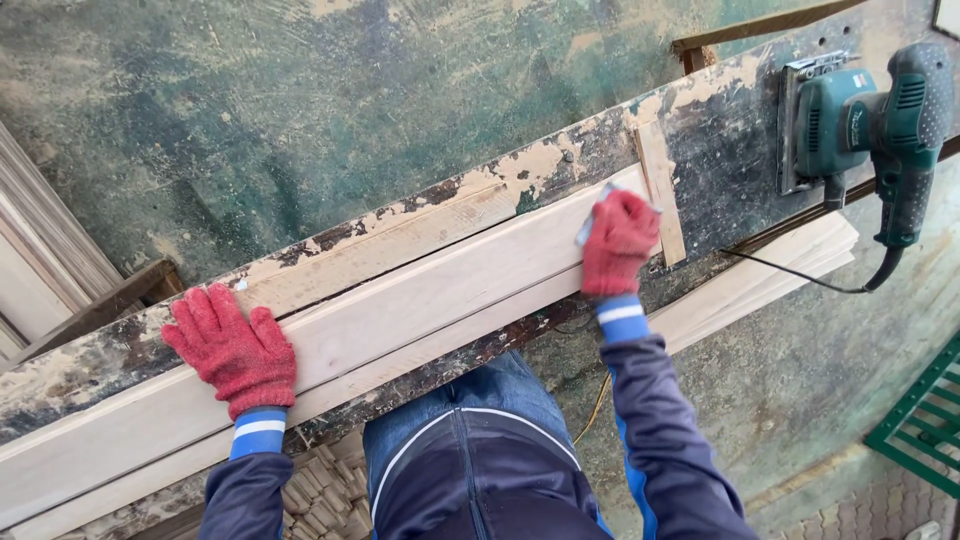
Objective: Sanding wooden planks using an orbital electric sander and a piece of sandpaper.
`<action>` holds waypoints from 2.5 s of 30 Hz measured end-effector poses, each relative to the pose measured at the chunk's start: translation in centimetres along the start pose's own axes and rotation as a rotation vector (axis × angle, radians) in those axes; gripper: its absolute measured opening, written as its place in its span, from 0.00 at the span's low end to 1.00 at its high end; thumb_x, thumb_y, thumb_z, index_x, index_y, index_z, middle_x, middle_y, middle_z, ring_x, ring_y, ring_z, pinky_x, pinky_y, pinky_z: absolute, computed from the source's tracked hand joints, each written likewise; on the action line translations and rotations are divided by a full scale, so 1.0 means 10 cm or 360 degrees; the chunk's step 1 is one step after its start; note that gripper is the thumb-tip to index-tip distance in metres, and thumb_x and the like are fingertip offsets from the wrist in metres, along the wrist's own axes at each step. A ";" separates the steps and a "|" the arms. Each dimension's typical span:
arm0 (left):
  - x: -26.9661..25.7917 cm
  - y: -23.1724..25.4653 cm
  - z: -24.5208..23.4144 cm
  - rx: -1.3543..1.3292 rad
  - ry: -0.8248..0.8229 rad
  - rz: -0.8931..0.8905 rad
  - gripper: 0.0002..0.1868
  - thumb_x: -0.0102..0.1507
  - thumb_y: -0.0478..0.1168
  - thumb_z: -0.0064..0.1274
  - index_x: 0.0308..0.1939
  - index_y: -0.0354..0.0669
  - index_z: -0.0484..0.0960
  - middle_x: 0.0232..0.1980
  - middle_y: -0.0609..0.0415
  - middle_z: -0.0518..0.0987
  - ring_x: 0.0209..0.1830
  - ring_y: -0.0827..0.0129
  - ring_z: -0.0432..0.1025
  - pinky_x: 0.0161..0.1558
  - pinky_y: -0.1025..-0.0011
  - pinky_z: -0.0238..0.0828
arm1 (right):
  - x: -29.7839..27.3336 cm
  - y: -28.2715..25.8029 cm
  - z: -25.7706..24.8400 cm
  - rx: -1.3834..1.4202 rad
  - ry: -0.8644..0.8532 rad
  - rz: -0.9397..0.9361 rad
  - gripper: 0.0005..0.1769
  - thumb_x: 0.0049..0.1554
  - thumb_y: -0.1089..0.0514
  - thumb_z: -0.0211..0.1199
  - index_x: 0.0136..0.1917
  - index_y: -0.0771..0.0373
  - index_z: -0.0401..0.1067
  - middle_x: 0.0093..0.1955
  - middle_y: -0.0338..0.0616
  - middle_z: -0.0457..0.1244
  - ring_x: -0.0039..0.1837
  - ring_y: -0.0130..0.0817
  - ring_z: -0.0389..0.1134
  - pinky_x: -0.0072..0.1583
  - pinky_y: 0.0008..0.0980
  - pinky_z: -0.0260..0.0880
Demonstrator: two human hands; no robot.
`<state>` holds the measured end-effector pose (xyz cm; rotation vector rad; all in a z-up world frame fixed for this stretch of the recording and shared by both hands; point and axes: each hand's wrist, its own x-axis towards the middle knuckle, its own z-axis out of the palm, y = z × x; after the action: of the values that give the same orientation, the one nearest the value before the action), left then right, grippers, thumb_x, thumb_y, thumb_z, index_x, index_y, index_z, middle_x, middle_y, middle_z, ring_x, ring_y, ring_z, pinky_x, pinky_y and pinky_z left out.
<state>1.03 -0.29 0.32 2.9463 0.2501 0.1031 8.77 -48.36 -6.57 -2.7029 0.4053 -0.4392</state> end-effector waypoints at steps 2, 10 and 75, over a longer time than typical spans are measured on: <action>-0.04 -0.01 -0.01 0.0005 0.0009 0.0035 0.31 0.69 0.37 0.53 0.73 0.17 0.71 0.76 0.20 0.65 0.78 0.27 0.51 0.75 0.33 0.31 | -0.16 -0.03 -0.07 0.0050 -0.0024 -0.0010 0.11 0.62 0.54 0.63 0.47 0.64 0.80 0.53 0.49 0.67 0.54 0.44 0.63 0.55 0.41 0.68; -0.04 -0.01 0.04 0.0027 -0.0002 0.0015 0.32 0.67 0.36 0.54 0.73 0.19 0.71 0.77 0.21 0.64 0.79 0.29 0.50 0.76 0.34 0.31 | -0.23 -0.24 0.16 0.0159 -0.0021 0.0076 0.11 0.61 0.53 0.63 0.46 0.62 0.80 0.50 0.48 0.68 0.51 0.45 0.66 0.53 0.41 0.69; -0.66 -2.66 -0.79 0.0307 0.0010 -0.0819 0.41 0.68 0.52 0.61 0.77 0.30 0.65 0.77 0.21 0.54 0.77 0.26 0.41 0.70 0.26 0.27 | -1.97 -4.27 0.43 0.0619 -0.1042 -0.2502 0.31 0.68 0.34 0.39 0.71 0.50 0.69 0.67 0.45 0.65 0.71 0.45 0.62 0.76 0.53 0.53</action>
<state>-10.38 25.75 2.71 2.9548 1.0558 0.0165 1.63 -2.45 1.88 -2.0183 -1.7989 0.0636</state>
